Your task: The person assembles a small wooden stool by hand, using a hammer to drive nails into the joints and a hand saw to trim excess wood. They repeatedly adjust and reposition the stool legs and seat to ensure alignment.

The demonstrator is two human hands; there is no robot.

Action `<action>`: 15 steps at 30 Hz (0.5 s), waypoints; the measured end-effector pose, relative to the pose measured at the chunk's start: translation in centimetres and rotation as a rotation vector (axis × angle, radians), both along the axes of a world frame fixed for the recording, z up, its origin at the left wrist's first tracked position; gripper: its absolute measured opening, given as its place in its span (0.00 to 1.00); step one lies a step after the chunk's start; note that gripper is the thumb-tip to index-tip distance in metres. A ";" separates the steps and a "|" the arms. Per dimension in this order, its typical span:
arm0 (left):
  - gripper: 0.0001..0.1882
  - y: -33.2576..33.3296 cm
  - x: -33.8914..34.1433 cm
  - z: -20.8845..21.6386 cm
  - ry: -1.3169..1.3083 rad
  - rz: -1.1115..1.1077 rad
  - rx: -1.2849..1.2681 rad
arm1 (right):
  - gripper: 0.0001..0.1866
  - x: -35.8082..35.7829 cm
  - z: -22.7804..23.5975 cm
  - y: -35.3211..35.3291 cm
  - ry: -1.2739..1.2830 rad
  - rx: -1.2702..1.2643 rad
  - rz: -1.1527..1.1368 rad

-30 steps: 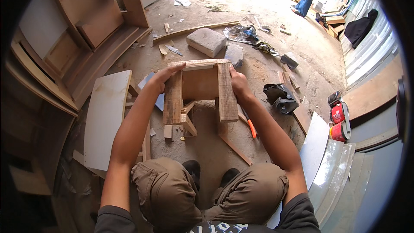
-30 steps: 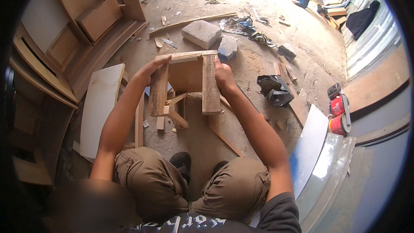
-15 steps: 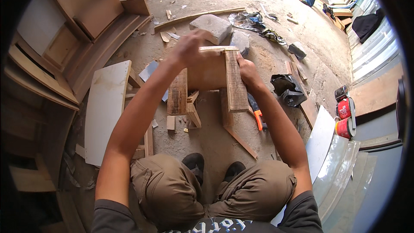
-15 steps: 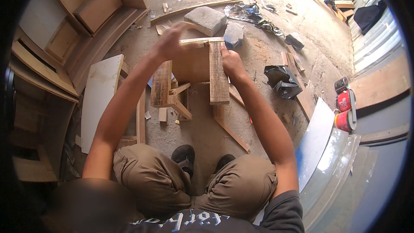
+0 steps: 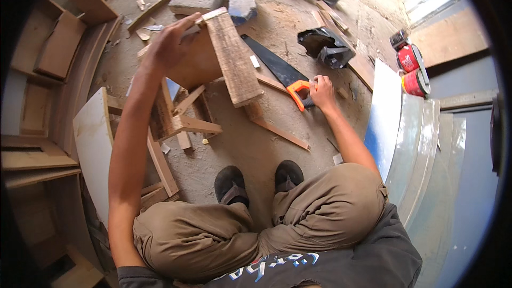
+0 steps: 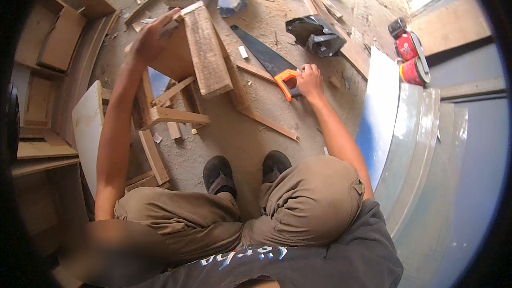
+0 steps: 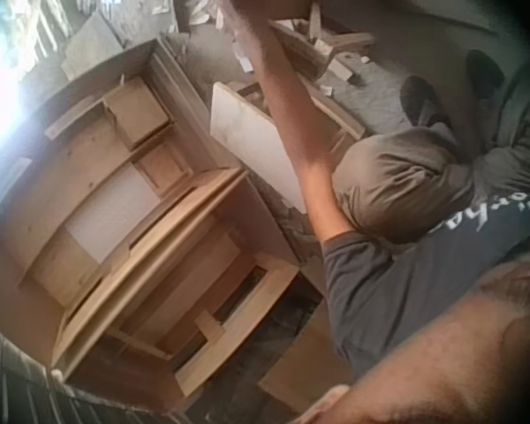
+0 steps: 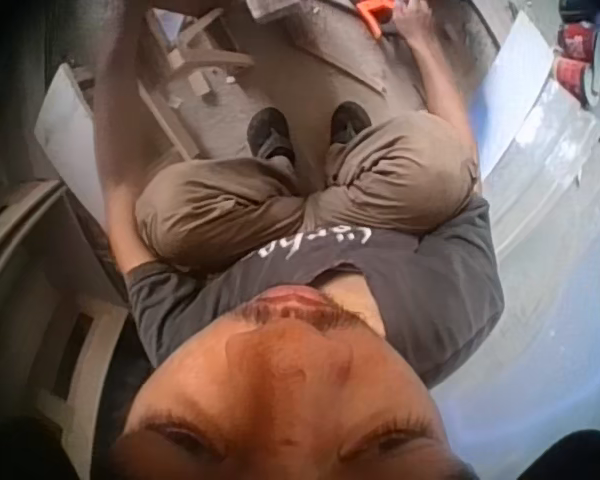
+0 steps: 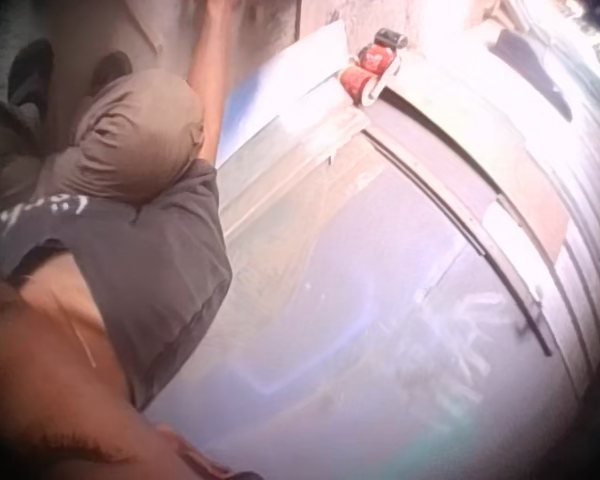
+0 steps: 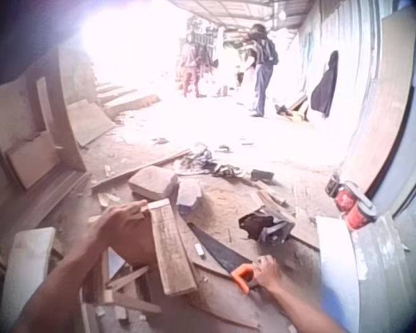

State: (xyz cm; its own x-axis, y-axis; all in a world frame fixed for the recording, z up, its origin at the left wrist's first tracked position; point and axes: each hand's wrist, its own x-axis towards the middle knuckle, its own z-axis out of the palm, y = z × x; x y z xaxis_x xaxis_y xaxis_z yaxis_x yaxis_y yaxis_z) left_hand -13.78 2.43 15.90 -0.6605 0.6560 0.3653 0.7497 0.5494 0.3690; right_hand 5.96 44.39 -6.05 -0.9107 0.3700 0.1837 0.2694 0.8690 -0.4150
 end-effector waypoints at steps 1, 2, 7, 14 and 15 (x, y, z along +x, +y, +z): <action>0.27 -0.2 0.1 0.3 -0.005 0.015 -0.016 | 0.12 1.2 0.3 -0.2 0.061 0.034 0.029; 0.27 -0.3 0.3 0.4 -0.009 0.031 -0.033 | 0.12 2.1 0.6 -0.4 0.121 0.068 0.060; 0.26 1.4 0.1 -0.4 0.050 -0.004 0.005 | 0.15 6.8 -2.4 4.4 0.058 0.045 -0.048; 0.27 1.2 -0.1 -0.2 0.031 -0.034 0.016 | 0.20 13.0 -3.6 3.1 -0.208 0.002 0.041; 0.27 0.6 0.2 0.0 0.083 0.001 -0.017 | 0.18 12.7 -3.2 2.4 -0.194 -0.049 0.039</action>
State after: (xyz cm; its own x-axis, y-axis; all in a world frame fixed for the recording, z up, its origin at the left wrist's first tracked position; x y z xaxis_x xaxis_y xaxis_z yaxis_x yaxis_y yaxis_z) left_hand -13.61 3.02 15.92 -0.6288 0.6617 0.4082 0.7769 0.5556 0.2962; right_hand 18.61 46.75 -9.22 -0.9409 0.3384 -0.0142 0.3154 0.8602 -0.4008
